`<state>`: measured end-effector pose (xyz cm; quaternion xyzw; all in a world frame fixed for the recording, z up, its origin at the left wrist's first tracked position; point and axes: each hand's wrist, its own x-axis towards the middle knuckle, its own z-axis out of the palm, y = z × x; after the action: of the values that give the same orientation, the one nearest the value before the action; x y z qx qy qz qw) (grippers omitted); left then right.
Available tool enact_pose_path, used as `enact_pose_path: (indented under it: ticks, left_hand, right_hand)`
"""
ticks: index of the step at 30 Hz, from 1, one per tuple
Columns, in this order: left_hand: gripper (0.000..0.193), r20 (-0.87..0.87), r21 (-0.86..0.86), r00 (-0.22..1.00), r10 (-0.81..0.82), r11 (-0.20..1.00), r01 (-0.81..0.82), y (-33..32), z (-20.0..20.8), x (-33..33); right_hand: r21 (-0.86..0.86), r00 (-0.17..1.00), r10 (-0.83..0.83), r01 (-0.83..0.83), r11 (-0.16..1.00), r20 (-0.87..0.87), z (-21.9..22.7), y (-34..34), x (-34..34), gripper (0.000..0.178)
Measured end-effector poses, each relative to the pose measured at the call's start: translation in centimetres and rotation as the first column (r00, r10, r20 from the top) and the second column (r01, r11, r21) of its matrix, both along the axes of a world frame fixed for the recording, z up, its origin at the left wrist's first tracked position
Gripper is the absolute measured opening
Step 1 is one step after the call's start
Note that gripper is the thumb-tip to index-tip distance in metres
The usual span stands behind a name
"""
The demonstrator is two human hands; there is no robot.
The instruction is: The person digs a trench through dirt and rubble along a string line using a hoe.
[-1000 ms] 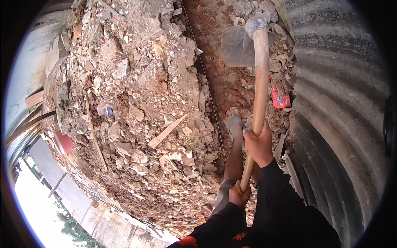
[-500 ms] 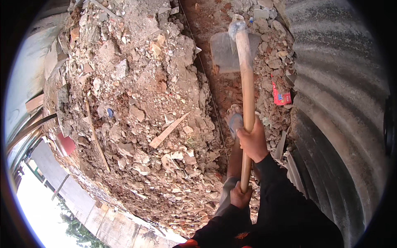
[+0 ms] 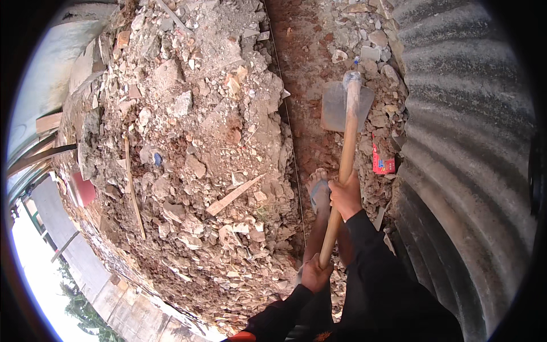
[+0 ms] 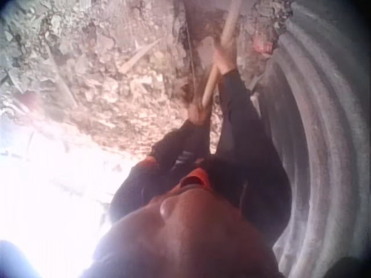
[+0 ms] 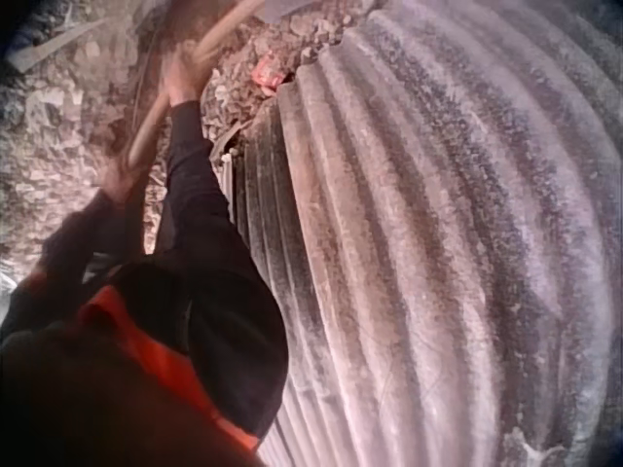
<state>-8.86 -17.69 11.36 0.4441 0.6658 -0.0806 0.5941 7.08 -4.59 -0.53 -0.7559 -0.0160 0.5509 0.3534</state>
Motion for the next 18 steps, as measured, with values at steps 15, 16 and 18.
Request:
enact_pose_path:
  ticks: [15, 16, 18]
  left_hand:
    - [0.034, -0.009, 0.013, 0.997, 0.077, 0.997, -0.077, 5.3, -3.4, 2.2]
    - [0.033, 0.016, -0.046, 1.000, 0.003, 0.999, -0.002, 4.3, -2.0, 2.5]
    - [0.032, 0.036, -0.011, 0.999, -0.008, 1.000, 0.008, 4.8, -1.4, 3.0]
  right_hand:
    - [-0.006, 0.992, 0.119, -0.118, 0.993, 0.036, -5.1, 6.1, 1.7, 0.039]
    - [-0.005, 0.990, 0.110, -0.110, 0.994, 0.090, -0.9, 5.5, 2.5, 0.037]
    - [0.132, 0.989, 0.044, -0.062, 0.989, 0.139, 3.0, 6.0, 3.7, 0.033]
